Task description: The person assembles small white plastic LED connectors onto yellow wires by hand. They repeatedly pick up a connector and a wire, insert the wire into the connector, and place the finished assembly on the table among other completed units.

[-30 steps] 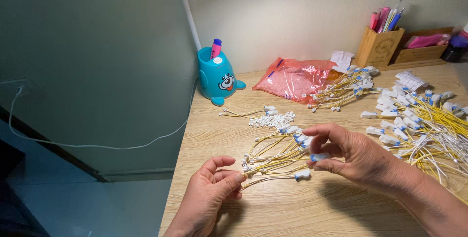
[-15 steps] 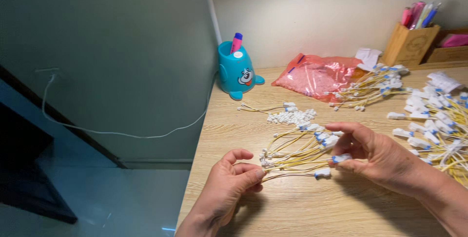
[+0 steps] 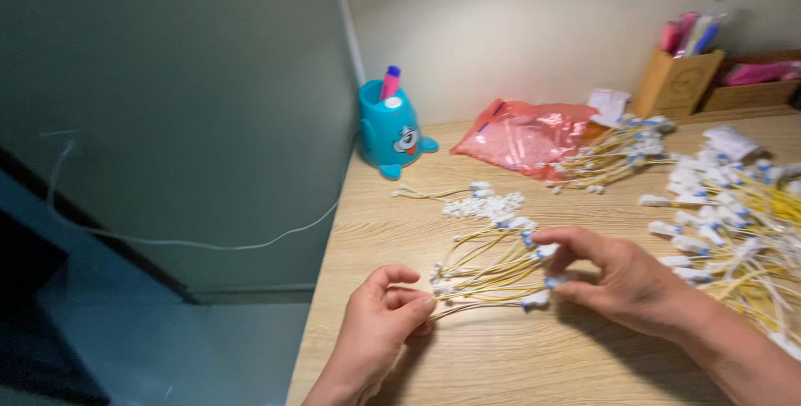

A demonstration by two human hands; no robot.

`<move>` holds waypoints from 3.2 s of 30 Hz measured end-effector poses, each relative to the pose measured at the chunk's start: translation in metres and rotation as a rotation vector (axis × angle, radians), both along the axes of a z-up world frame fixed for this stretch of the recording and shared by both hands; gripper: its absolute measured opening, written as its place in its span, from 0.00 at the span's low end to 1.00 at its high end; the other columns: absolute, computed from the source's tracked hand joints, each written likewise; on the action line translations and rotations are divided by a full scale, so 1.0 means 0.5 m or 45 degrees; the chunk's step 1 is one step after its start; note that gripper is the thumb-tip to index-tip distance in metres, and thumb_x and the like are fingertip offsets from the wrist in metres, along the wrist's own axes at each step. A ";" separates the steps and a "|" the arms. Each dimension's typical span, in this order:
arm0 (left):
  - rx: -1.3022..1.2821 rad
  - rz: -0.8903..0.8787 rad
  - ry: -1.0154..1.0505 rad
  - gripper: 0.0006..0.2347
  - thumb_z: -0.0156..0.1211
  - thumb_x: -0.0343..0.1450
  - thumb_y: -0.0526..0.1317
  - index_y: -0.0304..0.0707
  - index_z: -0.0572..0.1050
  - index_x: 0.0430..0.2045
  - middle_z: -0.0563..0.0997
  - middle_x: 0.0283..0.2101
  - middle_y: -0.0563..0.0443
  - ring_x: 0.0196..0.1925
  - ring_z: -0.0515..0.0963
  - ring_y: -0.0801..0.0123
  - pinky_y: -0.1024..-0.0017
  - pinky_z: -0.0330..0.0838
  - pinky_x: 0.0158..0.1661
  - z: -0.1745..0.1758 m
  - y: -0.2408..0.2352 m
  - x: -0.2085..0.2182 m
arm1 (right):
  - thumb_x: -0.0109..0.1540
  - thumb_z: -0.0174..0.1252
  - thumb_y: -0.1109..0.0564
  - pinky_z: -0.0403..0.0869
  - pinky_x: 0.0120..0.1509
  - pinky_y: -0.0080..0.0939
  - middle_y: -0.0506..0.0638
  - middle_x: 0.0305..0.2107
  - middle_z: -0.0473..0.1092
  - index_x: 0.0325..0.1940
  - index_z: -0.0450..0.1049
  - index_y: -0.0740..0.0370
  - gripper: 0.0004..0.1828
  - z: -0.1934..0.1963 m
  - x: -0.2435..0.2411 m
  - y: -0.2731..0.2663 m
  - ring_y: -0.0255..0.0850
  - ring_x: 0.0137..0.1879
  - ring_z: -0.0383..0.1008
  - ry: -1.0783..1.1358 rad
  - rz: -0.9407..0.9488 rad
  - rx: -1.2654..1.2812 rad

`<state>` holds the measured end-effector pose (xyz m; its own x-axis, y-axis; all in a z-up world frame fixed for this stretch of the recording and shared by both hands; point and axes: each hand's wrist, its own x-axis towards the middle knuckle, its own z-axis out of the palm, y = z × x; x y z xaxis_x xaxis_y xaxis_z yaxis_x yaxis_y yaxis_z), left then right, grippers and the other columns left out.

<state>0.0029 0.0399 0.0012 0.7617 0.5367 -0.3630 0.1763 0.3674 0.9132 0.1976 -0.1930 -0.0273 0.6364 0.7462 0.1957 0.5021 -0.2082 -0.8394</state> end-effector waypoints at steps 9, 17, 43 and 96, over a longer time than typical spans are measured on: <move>0.368 0.173 0.153 0.10 0.70 0.61 0.23 0.24 0.82 0.34 0.83 0.26 0.31 0.22 0.77 0.54 0.65 0.75 0.28 -0.039 0.000 0.031 | 0.51 0.69 0.54 0.65 0.48 0.41 0.44 0.31 0.73 0.40 0.77 0.54 0.14 0.029 -0.007 -0.004 0.42 0.41 0.67 -0.684 0.117 -0.030; 0.534 0.287 -0.137 0.08 0.63 0.65 0.25 0.26 0.79 0.37 0.83 0.31 0.37 0.19 0.74 0.56 0.69 0.68 0.24 -0.120 0.029 0.033 | 0.59 0.59 0.55 0.76 0.51 0.33 0.46 0.33 0.74 0.38 0.78 0.55 0.06 0.159 0.002 -0.108 0.35 0.42 0.74 -0.482 -0.261 -0.122; 0.704 0.172 -0.409 0.05 0.64 0.62 0.28 0.36 0.85 0.23 0.75 0.14 0.54 0.14 0.64 0.77 0.83 0.56 0.19 -0.120 -0.058 0.017 | 0.57 0.58 0.42 0.68 0.46 0.45 0.37 0.33 0.73 0.31 0.77 0.42 0.08 0.115 0.016 -0.166 0.41 0.43 0.72 -0.696 -0.257 -1.233; -0.309 -0.296 -0.019 0.07 0.63 0.69 0.36 0.29 0.80 0.34 0.81 0.27 0.40 0.15 0.74 0.65 0.77 0.66 0.19 0.029 -0.134 -0.019 | 0.55 0.48 0.29 0.73 0.55 0.36 0.33 0.40 0.76 0.40 0.76 0.29 0.18 0.057 0.003 -0.196 0.32 0.52 0.77 -0.830 -1.040 -1.349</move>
